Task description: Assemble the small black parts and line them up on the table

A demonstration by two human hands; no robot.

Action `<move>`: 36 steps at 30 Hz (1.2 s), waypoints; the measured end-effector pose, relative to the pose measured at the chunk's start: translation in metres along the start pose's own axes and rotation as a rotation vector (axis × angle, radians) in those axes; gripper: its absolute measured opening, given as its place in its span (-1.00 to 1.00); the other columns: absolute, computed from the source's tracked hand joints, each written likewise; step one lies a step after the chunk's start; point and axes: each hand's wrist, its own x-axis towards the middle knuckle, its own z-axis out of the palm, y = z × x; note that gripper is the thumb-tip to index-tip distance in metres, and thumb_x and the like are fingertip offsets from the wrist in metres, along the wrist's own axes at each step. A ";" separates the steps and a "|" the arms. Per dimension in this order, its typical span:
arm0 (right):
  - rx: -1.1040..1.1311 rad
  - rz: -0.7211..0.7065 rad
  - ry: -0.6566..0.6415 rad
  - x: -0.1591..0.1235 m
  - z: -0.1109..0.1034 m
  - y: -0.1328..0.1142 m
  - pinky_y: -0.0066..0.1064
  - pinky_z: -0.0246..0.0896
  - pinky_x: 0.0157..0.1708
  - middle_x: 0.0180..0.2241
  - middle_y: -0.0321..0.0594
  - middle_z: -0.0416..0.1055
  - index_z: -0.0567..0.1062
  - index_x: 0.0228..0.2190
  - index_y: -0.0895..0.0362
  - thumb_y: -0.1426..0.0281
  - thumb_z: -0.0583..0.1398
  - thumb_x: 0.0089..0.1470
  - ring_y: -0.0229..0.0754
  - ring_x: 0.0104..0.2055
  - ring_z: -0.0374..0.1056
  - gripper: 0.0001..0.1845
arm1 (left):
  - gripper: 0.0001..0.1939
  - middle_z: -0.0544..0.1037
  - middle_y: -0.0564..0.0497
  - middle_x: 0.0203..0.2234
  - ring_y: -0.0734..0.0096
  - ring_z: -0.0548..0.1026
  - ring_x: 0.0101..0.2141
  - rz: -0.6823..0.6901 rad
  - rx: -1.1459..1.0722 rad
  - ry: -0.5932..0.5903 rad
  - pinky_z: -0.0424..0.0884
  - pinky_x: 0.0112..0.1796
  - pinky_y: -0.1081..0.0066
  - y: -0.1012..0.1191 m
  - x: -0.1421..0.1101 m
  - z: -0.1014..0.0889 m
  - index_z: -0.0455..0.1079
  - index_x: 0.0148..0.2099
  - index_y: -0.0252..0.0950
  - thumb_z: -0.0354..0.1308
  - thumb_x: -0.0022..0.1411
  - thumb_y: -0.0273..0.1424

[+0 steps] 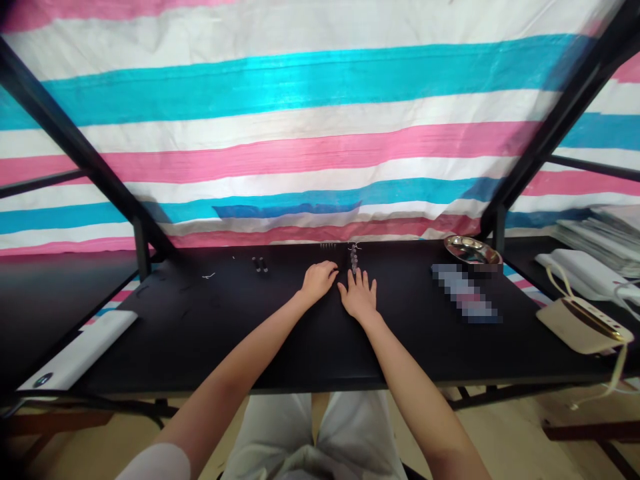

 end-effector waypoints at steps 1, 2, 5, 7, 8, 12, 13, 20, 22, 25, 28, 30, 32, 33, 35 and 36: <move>-0.001 0.002 -0.001 0.000 0.000 0.000 -0.03 -0.46 0.18 0.27 -0.13 -0.29 -0.10 0.22 0.17 0.06 -0.29 0.16 -0.01 0.29 -0.39 -0.30 | -0.82 0.48 0.00 -0.30 0.40 0.43 -0.28 -0.013 -0.035 0.006 0.29 -0.24 0.42 -0.001 -0.001 -0.002 0.37 -0.17 -0.26 -0.01 0.22 -0.37; -0.001 0.001 -0.003 0.000 0.000 0.000 -0.03 -0.46 0.18 0.27 -0.12 -0.29 -0.11 0.22 0.18 0.06 -0.29 0.16 -0.01 0.29 -0.39 -0.29 | -0.82 0.48 0.01 -0.30 0.42 0.44 -0.29 -0.024 -0.073 0.013 0.30 -0.25 0.44 -0.004 -0.003 -0.006 0.38 -0.16 -0.26 0.00 0.22 -0.37; 0.001 -0.005 -0.011 -0.001 -0.001 0.000 -0.02 -0.44 0.18 0.27 -0.11 -0.29 -0.11 0.22 0.22 0.06 -0.30 0.15 -0.01 0.29 -0.39 -0.28 | -0.81 0.50 0.03 -0.30 0.46 0.44 -0.34 -0.052 -0.187 0.046 0.31 -0.31 0.47 -0.014 -0.012 -0.020 0.39 -0.16 -0.24 0.03 0.19 -0.34; 0.008 -0.012 -0.006 -0.001 -0.002 0.000 -0.02 -0.43 0.18 0.27 -0.10 -0.28 -0.10 0.22 0.23 0.06 -0.30 0.15 0.00 0.29 -0.39 -0.27 | -0.81 0.51 0.04 -0.34 0.48 0.43 -0.42 -0.077 -0.248 0.081 0.32 -0.35 0.48 -0.025 -0.021 -0.030 0.40 -0.18 -0.24 0.05 0.16 -0.33; 0.012 -0.016 -0.003 -0.002 -0.002 0.000 -0.02 -0.42 0.18 0.27 -0.10 -0.28 -0.10 0.22 0.23 0.06 -0.30 0.15 0.00 0.29 -0.39 -0.27 | -0.81 0.52 0.05 -0.37 0.49 0.42 -0.46 -0.099 -0.276 0.099 0.32 -0.37 0.48 -0.031 -0.026 -0.034 0.41 -0.20 -0.25 0.07 0.15 -0.33; 0.017 -0.031 -0.011 -0.004 -0.001 0.001 0.01 -0.42 0.17 0.27 -0.08 -0.27 -0.10 0.22 0.25 0.06 -0.29 0.15 -0.01 0.29 -0.38 -0.27 | -0.81 0.51 0.06 -0.45 0.55 0.37 -0.57 -0.212 -0.400 0.159 0.33 -0.42 0.49 -0.052 -0.045 -0.040 0.42 -0.25 -0.26 0.10 0.10 -0.30; 0.019 -0.035 -0.018 -0.004 -0.001 0.001 0.01 -0.42 0.17 0.27 -0.08 -0.27 -0.10 0.22 0.25 0.05 -0.29 0.15 -0.01 0.29 -0.38 -0.26 | -0.81 0.51 0.06 -0.46 0.56 0.36 -0.58 -0.236 -0.427 0.169 0.33 -0.43 0.49 -0.055 -0.050 -0.039 0.42 -0.26 -0.27 0.11 0.09 -0.30; 0.054 -0.102 -0.032 -0.013 -0.005 -0.002 -0.02 -0.35 0.18 0.26 -0.08 -0.23 -0.10 0.22 0.25 0.05 -0.28 0.15 -0.05 0.29 -0.32 -0.26 | -0.76 0.49 0.03 -0.47 0.58 0.39 -0.60 -0.355 -0.757 0.180 0.35 -0.50 0.51 -0.059 -0.060 -0.030 0.40 -0.29 -0.32 0.16 0.03 -0.26; 0.063 -0.166 -0.025 -0.016 -0.006 -0.006 -0.04 -0.32 0.18 0.26 -0.11 -0.22 -0.10 0.22 0.22 0.06 -0.27 0.16 -0.07 0.29 -0.32 -0.28 | -0.72 0.48 0.02 -0.46 0.59 0.40 -0.61 -0.416 -0.894 0.177 0.34 -0.55 0.54 -0.059 -0.059 -0.032 0.39 -0.28 -0.34 0.18 0.01 -0.24; 0.065 -0.302 -0.011 -0.022 -0.007 -0.013 -0.05 -0.31 0.18 0.26 -0.14 -0.21 -0.10 0.22 0.16 0.07 -0.25 0.17 -0.11 0.29 -0.32 -0.31 | -0.68 0.49 -0.01 -0.46 0.59 0.40 -0.63 -0.473 -1.036 0.173 0.26 -0.64 0.59 -0.058 -0.058 -0.038 0.38 -0.27 -0.36 0.21 -0.02 -0.23; 0.054 -0.402 -0.001 -0.027 -0.009 -0.021 -0.03 -0.31 0.18 0.26 -0.15 -0.18 -0.09 0.22 0.12 0.06 -0.22 0.16 -0.12 0.29 -0.30 -0.32 | -0.66 0.50 -0.03 -0.46 0.60 0.40 -0.63 -0.489 -1.112 0.190 0.19 -0.69 0.62 -0.056 -0.059 -0.042 0.37 -0.26 -0.37 0.22 -0.04 -0.23; 0.044 -0.444 0.010 -0.030 -0.009 -0.024 -0.02 -0.31 0.18 0.25 -0.15 -0.16 -0.07 0.21 0.11 0.06 -0.21 0.16 -0.12 0.29 -0.29 -0.33 | -0.66 0.51 -0.04 -0.45 0.60 0.39 -0.63 -0.491 -1.134 0.195 0.18 -0.69 0.62 -0.054 -0.059 -0.043 0.37 -0.26 -0.37 0.22 -0.04 -0.23; 0.034 -0.474 0.023 -0.033 -0.010 -0.027 -0.02 -0.31 0.18 0.25 -0.16 -0.15 -0.05 0.21 0.11 0.07 -0.21 0.17 -0.12 0.28 -0.28 -0.35 | -0.65 0.51 -0.05 -0.45 0.59 0.40 -0.63 -0.494 -1.138 0.191 0.19 -0.68 0.62 -0.053 -0.059 -0.043 0.37 -0.26 -0.37 0.22 -0.05 -0.22; 0.031 -0.485 0.028 -0.033 -0.010 -0.027 -0.02 -0.31 0.18 0.25 -0.16 -0.14 -0.05 0.21 0.10 0.08 -0.20 0.17 -0.12 0.28 -0.27 -0.35 | -0.65 0.52 -0.05 -0.45 0.59 0.40 -0.63 -0.495 -1.136 0.188 0.20 -0.68 0.61 -0.053 -0.059 -0.043 0.37 -0.25 -0.36 0.22 -0.05 -0.22; 0.026 -0.499 0.033 -0.034 -0.010 -0.028 -0.02 -0.31 0.18 0.25 -0.16 -0.13 -0.05 0.21 0.09 0.09 -0.20 0.17 -0.12 0.28 -0.27 -0.37 | -0.64 0.52 -0.05 -0.44 0.58 0.40 -0.63 -0.496 -1.130 0.186 0.20 -0.67 0.61 -0.052 -0.059 -0.043 0.37 -0.25 -0.36 0.21 -0.05 -0.21; 0.023 -0.506 0.034 -0.035 -0.010 -0.029 -0.02 -0.30 0.18 0.25 -0.16 -0.13 -0.04 0.21 0.08 0.09 -0.20 0.17 -0.11 0.28 -0.26 -0.37 | -0.64 0.52 -0.05 -0.44 0.58 0.40 -0.63 -0.495 -1.127 0.189 0.20 -0.68 0.61 -0.052 -0.059 -0.043 0.37 -0.24 -0.36 0.21 -0.04 -0.21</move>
